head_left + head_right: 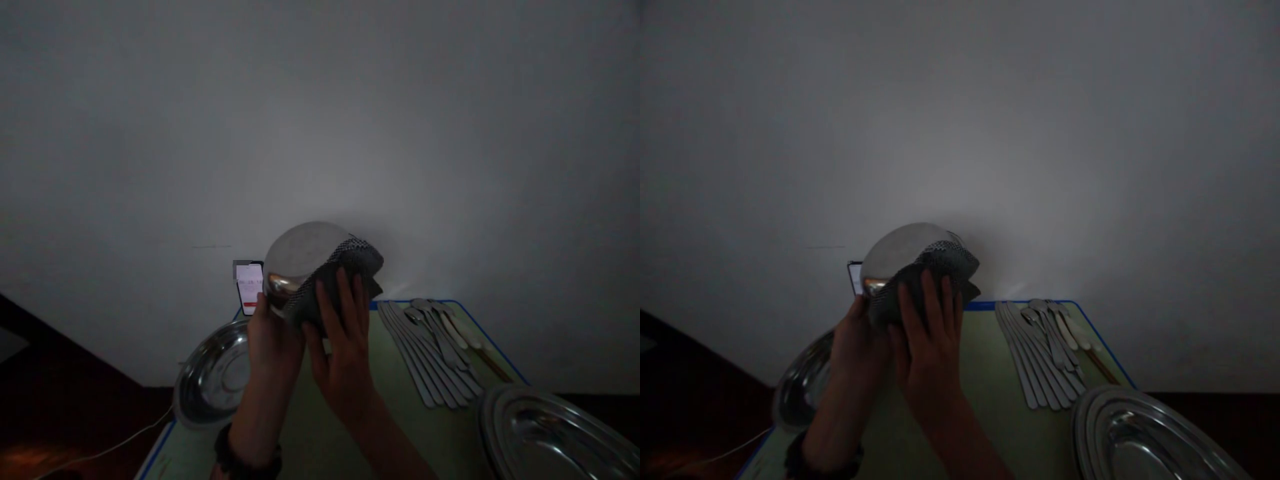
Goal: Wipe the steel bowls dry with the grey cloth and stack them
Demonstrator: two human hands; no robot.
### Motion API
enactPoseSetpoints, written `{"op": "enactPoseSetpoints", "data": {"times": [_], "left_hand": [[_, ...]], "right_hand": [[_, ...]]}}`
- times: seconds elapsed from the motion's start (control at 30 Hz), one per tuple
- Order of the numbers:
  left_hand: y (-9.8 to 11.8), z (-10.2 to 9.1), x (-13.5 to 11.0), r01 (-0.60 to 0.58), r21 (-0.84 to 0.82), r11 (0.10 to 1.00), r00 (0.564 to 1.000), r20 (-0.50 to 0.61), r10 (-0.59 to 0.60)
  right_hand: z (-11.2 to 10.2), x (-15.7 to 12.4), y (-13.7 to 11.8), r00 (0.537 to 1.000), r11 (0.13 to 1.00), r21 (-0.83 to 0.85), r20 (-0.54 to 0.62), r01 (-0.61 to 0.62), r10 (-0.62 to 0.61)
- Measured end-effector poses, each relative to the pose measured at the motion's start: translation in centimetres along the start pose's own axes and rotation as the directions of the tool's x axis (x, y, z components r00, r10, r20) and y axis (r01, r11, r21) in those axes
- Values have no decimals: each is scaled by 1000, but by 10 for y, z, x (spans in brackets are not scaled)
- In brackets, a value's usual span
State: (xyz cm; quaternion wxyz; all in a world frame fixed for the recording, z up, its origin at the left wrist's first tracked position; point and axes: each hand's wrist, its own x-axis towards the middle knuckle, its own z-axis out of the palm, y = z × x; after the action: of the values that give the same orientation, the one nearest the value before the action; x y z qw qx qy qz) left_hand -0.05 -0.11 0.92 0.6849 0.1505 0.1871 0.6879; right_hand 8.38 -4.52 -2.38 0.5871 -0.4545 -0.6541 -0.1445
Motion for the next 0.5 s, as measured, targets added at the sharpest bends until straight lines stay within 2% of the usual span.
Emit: {"op": "enactPoseSetpoints", "data": {"times": [0.1,0.17,0.27,0.33,0.37,0.43,0.5], "left_hand": [[-1,17,-17,60,17,998,995,-82,-58],[-2,28,-25,102,27,994,993,-59,-100],[-8,33,-28,36,32,999,999,28,-37],[-13,31,-26,-41,71,997,999,26,39],[-14,30,-24,-73,117,990,997,8,72],[-14,27,-22,-128,316,940,984,-77,160],[-9,25,-22,-150,538,829,951,-150,270]], "right_hand": [[2,-2,1,999,998,-64,15,30,-29],[3,-2,6,1000,999,-43,-7,-9,8],[2,2,15,990,991,50,-61,-120,123],[-2,5,23,976,975,136,-109,-174,190],[-4,6,28,968,965,176,-128,-193,217],[-11,10,38,950,943,233,-146,-239,277],[-18,12,50,928,914,260,-124,-310,350]]}}
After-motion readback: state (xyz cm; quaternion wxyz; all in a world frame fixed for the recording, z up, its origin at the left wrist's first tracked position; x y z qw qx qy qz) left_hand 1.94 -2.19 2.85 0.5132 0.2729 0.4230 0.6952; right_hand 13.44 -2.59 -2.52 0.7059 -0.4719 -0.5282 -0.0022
